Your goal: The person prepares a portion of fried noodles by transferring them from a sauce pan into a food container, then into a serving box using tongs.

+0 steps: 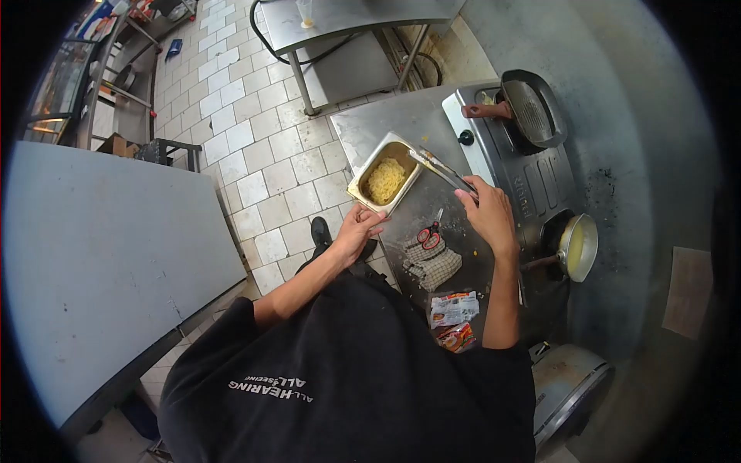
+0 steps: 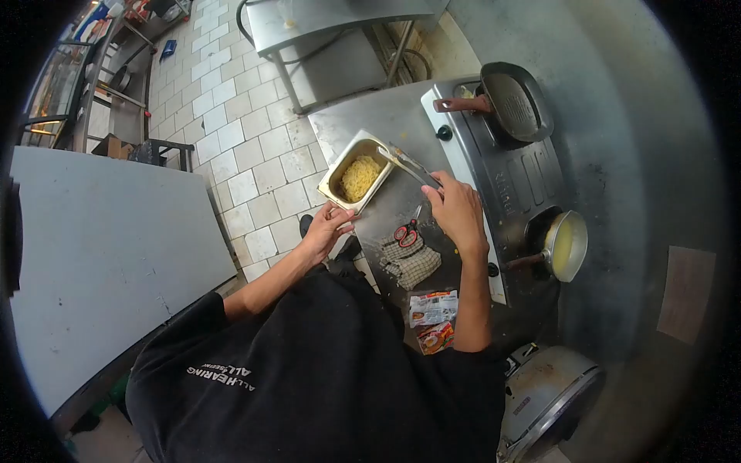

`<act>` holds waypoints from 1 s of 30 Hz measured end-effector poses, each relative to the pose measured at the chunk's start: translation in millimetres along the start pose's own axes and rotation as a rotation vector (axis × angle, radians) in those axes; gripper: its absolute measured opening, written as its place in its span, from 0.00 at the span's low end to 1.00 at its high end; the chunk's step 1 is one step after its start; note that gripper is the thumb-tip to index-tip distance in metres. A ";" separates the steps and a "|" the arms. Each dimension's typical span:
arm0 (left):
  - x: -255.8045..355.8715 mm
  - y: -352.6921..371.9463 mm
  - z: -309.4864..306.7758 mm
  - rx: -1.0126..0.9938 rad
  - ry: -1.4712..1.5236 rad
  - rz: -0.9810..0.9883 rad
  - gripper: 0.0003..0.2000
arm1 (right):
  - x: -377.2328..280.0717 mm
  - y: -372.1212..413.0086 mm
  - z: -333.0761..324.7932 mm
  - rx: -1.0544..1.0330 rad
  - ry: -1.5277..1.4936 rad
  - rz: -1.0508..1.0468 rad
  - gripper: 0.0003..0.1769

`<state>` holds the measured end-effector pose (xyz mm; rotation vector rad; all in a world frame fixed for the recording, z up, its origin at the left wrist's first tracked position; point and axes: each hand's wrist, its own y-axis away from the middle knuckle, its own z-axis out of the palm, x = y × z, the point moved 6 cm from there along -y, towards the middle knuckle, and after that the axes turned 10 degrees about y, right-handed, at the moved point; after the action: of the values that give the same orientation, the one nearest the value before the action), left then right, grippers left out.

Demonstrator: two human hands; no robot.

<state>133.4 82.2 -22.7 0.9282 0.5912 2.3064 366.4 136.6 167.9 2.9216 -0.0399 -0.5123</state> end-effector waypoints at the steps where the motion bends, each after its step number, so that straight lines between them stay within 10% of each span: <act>1: 5.6 -0.7 -3.6 0.016 -0.067 0.033 0.19 | -11.4 -1.8 -4.1 0.004 0.010 -0.002 0.18; 15: 64.0 -44.3 -41.7 -0.028 -0.027 0.337 0.14 | -80.3 -28.0 -38.9 -0.119 0.380 0.018 0.16; 20: 78.6 -39.9 -29.7 -0.062 0.088 0.342 0.31 | -66.4 -22.3 -46.6 -0.071 0.342 0.073 0.19; 30: 35.8 -17.3 -38.8 0.202 -0.166 0.022 0.39 | -77.2 -2.3 -32.3 -0.074 0.221 0.104 0.20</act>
<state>90.0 111.3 -41.5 1.2125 0.7549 2.1903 304.8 148.6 223.2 2.8653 -0.1399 -0.1690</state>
